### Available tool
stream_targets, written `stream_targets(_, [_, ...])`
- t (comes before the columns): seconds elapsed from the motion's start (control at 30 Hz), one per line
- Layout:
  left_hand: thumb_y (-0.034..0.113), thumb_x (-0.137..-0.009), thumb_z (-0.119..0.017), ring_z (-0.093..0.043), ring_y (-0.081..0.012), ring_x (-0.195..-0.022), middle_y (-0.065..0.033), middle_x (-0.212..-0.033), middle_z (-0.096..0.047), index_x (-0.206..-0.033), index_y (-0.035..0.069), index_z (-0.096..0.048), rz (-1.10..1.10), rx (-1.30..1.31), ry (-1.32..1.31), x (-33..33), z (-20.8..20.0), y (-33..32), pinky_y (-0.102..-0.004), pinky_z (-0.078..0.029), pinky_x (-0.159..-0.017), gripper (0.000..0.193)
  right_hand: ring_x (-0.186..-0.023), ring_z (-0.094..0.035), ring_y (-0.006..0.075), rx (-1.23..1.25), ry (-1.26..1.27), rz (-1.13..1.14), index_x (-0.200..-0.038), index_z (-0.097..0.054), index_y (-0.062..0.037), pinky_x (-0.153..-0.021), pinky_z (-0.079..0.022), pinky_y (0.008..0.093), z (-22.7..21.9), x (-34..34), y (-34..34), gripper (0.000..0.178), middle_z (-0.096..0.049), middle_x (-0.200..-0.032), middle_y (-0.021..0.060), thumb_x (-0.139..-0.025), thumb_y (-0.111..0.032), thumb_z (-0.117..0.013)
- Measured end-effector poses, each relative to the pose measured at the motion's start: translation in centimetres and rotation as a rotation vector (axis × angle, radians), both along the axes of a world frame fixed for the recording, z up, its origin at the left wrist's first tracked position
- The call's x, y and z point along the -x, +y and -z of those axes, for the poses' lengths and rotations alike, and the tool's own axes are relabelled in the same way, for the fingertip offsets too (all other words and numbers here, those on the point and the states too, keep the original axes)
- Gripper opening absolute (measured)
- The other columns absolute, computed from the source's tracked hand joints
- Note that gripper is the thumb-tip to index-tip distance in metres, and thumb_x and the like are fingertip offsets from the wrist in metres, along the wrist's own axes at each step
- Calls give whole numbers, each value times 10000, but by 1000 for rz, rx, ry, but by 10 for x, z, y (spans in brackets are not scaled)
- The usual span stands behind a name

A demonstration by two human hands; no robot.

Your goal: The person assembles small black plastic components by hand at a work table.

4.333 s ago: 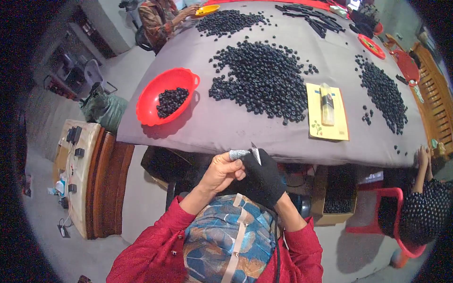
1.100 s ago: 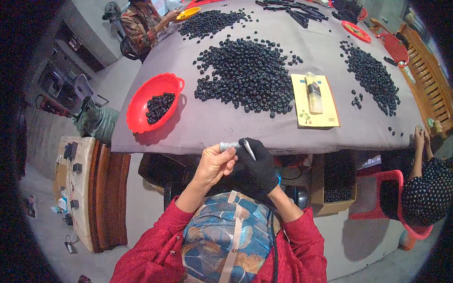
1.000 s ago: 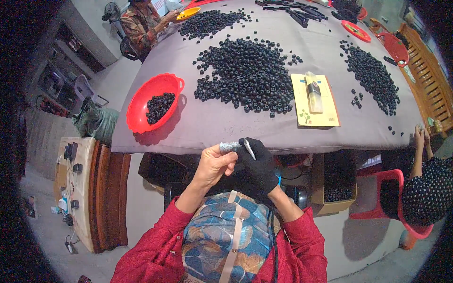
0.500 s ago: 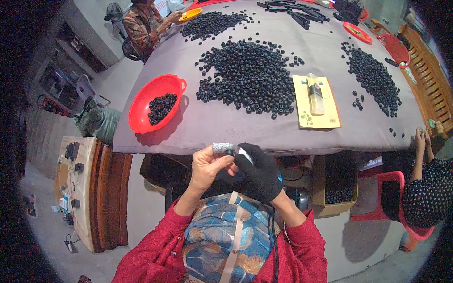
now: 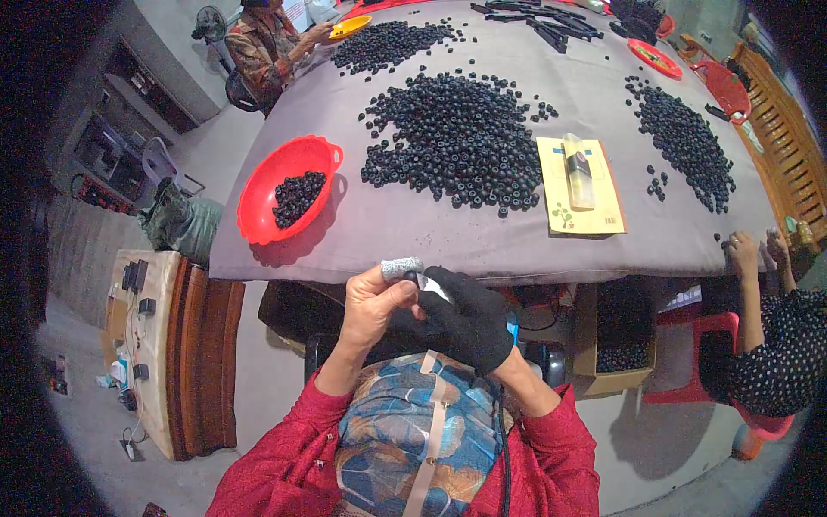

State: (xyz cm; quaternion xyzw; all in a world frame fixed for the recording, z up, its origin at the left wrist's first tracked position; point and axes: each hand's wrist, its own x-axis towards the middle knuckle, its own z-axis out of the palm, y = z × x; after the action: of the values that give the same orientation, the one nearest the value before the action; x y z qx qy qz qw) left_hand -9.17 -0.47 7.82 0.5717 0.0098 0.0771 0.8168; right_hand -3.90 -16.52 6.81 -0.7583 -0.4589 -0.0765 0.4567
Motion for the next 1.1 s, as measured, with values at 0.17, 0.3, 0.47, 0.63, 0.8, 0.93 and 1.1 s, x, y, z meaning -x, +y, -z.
stream_targets(0.17, [-14,-796,-570,-601,-144,-612,-113,-788,-625,-956,-47,-587,-19,-5,-4,0,-5,1,-250,-528,-534,164,-849,-591,294,-4,-221,91,-1023,-574,-92,-688,-492,366,-2,3,0,348,-565,-1049,145,-688,-116,-666])
stream_targets(0.3, [-18,-773,-598,-599,-139,-591,-116,-762,-621,-922,-48,-597,24,69,15,0,-1,4,-244,-523,-498,152,-827,-605,257,-25,-9,58,-1048,-555,-46,-689,-486,332,-5,5,-1,360,-581,-988,142,-711,-112,-661])
stream_targets(0.47, [-7,-770,-608,-586,-125,-562,-90,-713,-608,-926,-41,-596,40,126,22,2,-1,4,-229,-502,-469,160,-754,-611,184,-125,404,0,-1047,-574,-37,-663,-475,298,-22,13,3,307,-615,-837,110,-774,-160,-639])
stream_targets(0.63, [2,-784,-596,-566,-107,-541,-71,-702,-602,-956,-20,-596,58,156,10,2,6,5,-206,-468,-443,173,-738,-606,153,-134,437,17,-1051,-581,-35,-644,-476,281,-23,13,2,317,-624,-844,112,-773,-172,-646])
stream_targets(0.8, [8,-796,-586,-552,-84,-560,-55,-743,-602,-986,-4,-596,72,257,50,1,8,3,-191,-455,-466,191,-745,-610,173,-170,461,13,-1059,-577,-37,-643,-479,288,-17,13,1,338,-625,-865,114,-763,-178,-658])
stream_targets(0.93, [12,-800,-583,-549,-78,-565,-51,-750,-600,-991,0,-596,69,255,60,2,9,2,-185,-451,-472,192,-763,-612,181,-139,390,19,-1062,-575,-36,-652,-481,296,-17,12,1,349,-624,-897,122,-757,-178,-664])
stream_targets(1.1, [17,-810,-572,-535,-64,-569,-35,-745,-591,-998,2,-592,67,257,81,2,7,2,-174,-452,-490,190,-771,-615,190,-151,402,16,-1067,-573,-37,-666,-482,297,-16,11,3,354,-622,-896,131,-754,-174,-664])
